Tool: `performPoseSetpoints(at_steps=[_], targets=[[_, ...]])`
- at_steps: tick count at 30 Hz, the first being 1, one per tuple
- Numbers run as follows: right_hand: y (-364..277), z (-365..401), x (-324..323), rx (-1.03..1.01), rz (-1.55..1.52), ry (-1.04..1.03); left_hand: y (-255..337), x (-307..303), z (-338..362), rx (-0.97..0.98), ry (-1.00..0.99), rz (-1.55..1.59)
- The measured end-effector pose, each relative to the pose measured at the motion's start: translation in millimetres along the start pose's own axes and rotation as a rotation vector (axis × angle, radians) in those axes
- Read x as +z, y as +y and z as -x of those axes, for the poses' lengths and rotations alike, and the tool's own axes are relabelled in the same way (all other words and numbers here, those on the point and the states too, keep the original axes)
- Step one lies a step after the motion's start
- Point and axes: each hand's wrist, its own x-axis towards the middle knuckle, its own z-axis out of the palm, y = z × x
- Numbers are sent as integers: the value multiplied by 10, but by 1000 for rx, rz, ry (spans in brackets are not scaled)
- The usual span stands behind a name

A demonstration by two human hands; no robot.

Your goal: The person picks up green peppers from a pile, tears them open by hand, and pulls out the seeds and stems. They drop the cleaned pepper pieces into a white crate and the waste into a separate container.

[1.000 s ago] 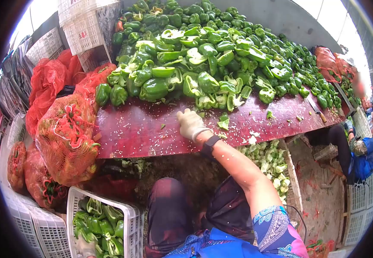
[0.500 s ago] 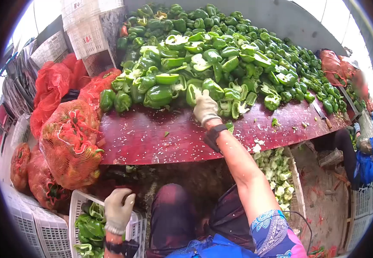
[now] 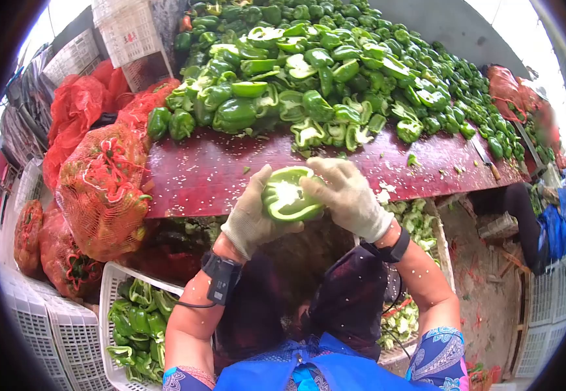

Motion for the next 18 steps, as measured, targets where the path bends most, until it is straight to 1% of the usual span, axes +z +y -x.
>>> performPoseSetpoints(at_steps=[1, 2, 3, 5, 6, 7, 9, 12, 13, 14, 15, 16, 17, 18], targets=[[-45, 44, -133, 58, 119, 49, -55, 43, -62, 26, 50, 0], [-89, 103, -196, 170, 77, 140, -107, -3, -96, 39, -74, 37], [-146, 160, -244, 280, 32, 231, -174, 52, -121, 93, -39, 48], [-342, 198, -356, 610, -367, 108, -302, 208, -129, 196, 38, 67], [-417, 197, -375, 775, -571, 47, -328, 255, -97, 218, -68, -8], [-415, 230, -285, 659, -532, 88, -380, 271, -122, 264, -64, -80], [-407, 300, -216, 617, -479, -2, -498, 270, -186, 354, -51, -222], [-451, 393, -19, 615, -422, -16, -584, 161, -231, 407, 11, -382], [-506, 420, 55, 635, -488, 6, -590, 137, -231, 416, 29, -440], [-566, 438, 122, 651, -553, 29, -595, 150, -213, 461, 20, -568], [-600, 449, 152, 664, -615, 57, -608, 143, -207, 444, 35, -593], [-637, 421, 82, 758, -629, 8, -616, 136, -208, 428, 47, -620], [-629, 441, 76, 750, -652, 35, -621, 127, -216, 411, 57, -649], [-598, 461, 73, 739, -673, 63, -614, 120, -246, 394, 54, -595]])
